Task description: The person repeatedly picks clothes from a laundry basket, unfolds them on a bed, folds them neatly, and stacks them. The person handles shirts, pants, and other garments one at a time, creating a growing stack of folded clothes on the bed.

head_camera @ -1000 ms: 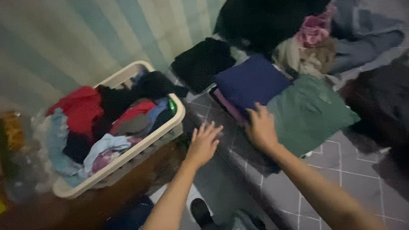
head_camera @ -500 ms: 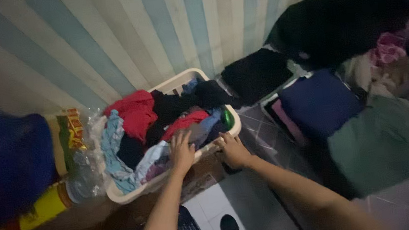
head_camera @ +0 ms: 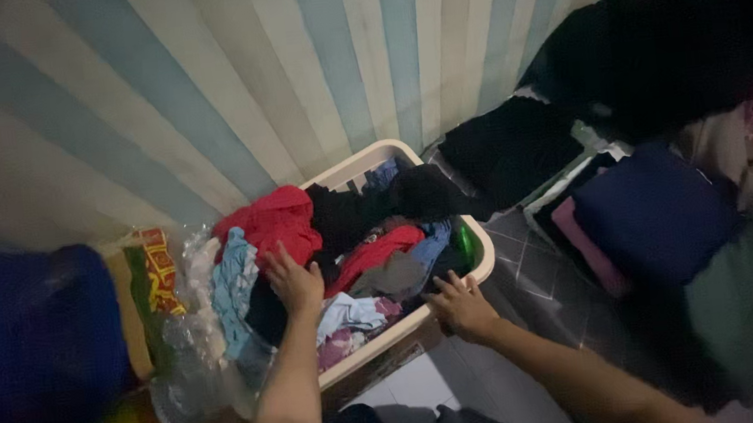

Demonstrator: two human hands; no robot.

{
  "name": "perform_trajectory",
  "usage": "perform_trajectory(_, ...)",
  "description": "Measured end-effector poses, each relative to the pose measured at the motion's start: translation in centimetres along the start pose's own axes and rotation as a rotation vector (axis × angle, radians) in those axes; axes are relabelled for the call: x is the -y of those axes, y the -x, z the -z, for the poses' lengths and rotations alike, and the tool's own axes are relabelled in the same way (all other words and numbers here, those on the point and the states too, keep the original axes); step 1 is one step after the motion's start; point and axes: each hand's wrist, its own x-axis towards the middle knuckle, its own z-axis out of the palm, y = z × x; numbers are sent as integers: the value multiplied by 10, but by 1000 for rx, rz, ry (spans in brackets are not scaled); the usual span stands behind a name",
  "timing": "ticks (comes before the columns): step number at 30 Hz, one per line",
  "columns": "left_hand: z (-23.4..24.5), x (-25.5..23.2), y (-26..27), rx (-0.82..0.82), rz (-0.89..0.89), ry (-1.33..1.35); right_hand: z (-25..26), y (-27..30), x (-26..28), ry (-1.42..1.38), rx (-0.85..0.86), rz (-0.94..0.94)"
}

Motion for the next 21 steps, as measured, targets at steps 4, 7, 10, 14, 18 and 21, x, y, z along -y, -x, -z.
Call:
perform_trajectory(4,-10,12,-27,41,87,-19,-6,-5,-3,48,-26,9)
perform_trajectory(7,-15,25,-41,264,191,-208,-10,-8,-7,8,-30,-1)
perform_trajectory(10,-20,43,-50,292,92,-365,-13,-8,-6,-7,-29,-30)
perform_trajectory(14,-23,57,-52,208,170,-141,-11,-6,0,-15,3,-41)
perform_trajectory(18,-26,49,-56,276,229,-130,-6,-3,-5,-14,-78,-10)
perform_trajectory(21,-27,46,-55,331,245,-137,-10,-3,-7,-26,-15,-18)
